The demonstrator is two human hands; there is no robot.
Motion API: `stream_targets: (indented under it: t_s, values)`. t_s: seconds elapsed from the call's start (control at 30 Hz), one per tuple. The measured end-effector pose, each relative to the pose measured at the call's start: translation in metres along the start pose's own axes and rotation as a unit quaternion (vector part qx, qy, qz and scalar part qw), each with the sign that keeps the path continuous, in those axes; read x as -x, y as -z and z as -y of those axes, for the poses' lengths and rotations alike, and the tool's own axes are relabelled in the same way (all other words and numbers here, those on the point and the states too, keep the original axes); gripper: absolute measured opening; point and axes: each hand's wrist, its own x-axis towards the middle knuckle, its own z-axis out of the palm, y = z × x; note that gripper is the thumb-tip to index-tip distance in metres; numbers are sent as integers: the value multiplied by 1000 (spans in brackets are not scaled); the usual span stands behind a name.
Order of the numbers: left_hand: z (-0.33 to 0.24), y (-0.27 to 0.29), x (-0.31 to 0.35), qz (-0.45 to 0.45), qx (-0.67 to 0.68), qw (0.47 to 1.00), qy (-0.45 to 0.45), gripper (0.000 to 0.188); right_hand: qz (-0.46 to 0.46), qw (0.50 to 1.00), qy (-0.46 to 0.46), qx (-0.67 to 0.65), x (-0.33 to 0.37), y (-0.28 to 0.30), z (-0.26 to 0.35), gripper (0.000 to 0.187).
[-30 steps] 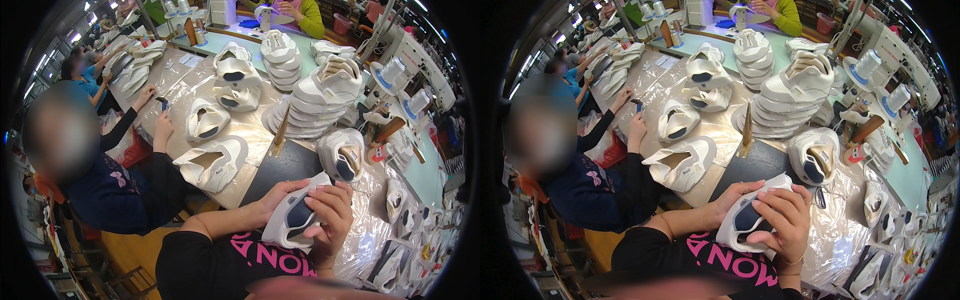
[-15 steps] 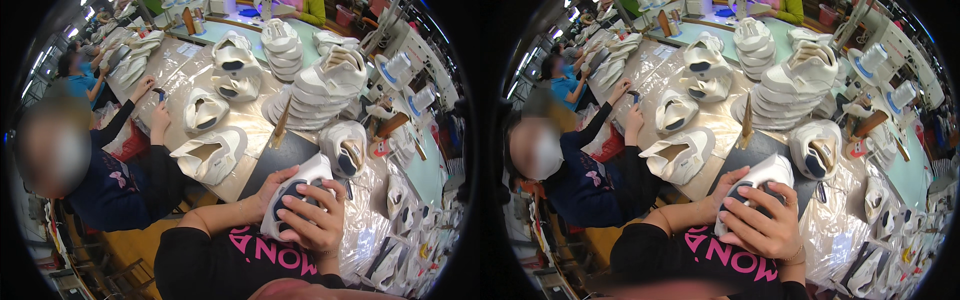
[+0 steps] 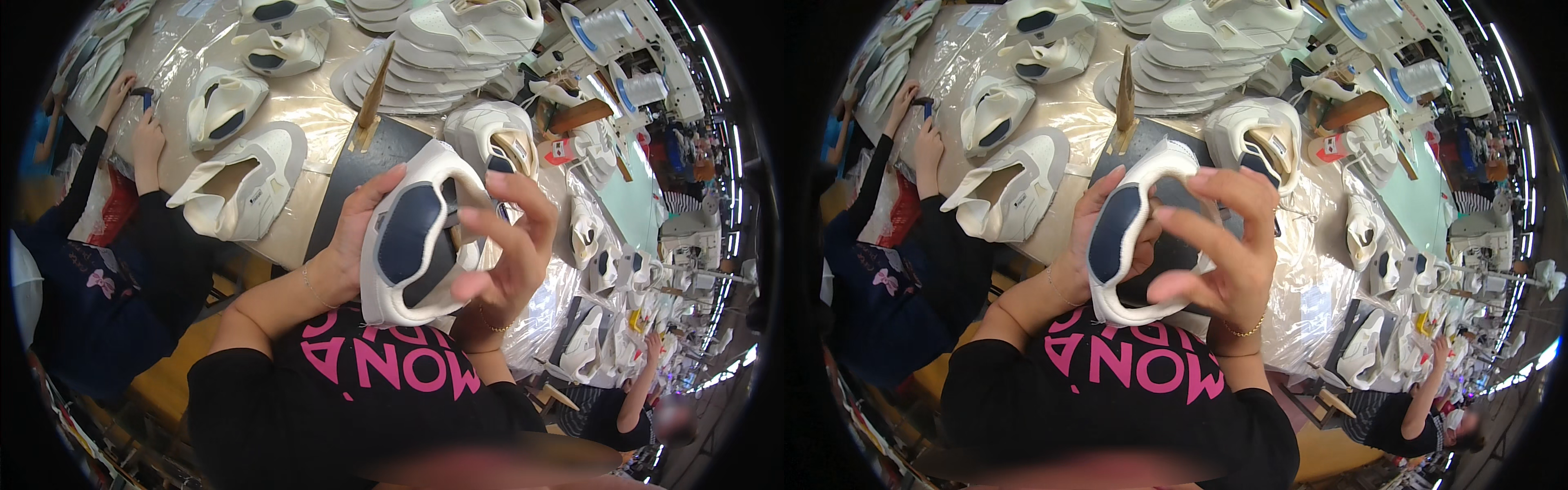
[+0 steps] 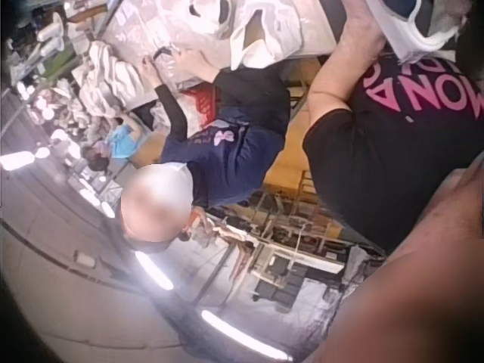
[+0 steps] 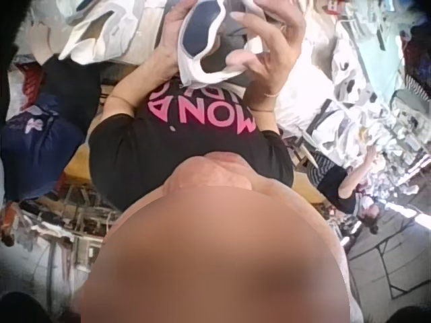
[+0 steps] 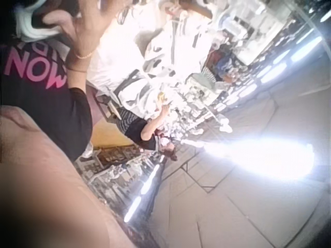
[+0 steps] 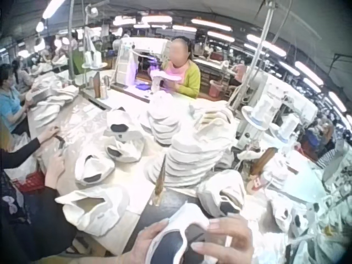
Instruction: The person repeatedly picks up white slip-on shoes, uses a wooden mallet to tap the toe and heel areas, and inspects the fit by hand. The person places finished shoes into a pile and continues the process with additional units.
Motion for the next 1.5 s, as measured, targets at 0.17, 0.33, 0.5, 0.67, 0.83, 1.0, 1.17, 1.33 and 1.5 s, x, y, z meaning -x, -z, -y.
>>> stream_targets:
  t_s: [0.17, 0.33, 0.5, 0.67, 0.83, 1.0, 1.17, 1.33, 1.5]
  values:
    - [-1, 4, 3, -82, -44, 995, -36, 50, 6, 993, 94, -71, 4, -8, 4, 55]
    - [-1, 3, 6, -57, 0, 998, -16, 50, 10, 991, 115, -62, 3, -11, 5, 56]
    - [1, -1, 6, -81, -16, 996, -24, 49, -1, 997, 73, -40, 5, -13, 7, 57]
    - [3, 1, 3, -102, -11, 994, -27, 48, -9, 1000, 10, -24, 7, -12, 10, 63]
    - [1, 0, 1, -59, -22, 998, -16, 48, -15, 999, -48, -4, 10, -9, 12, 68]
    - [5, -1, 0, -132, -56, 989, -37, 48, -5, 999, -27, -29, 13, -9, 9, 66]
    - [9, -4, 1, -186, -77, 979, -42, 45, 29, 995, 34, -93, 12, -11, 8, 57]
    - [6, -4, 3, -134, -40, 990, -10, 44, 21, 994, 36, -101, 12, -14, 17, 54]
    - [6, 6, 6, -124, -22, 992, 3, 43, 45, 996, -26, -74, 12, -11, 19, 54]
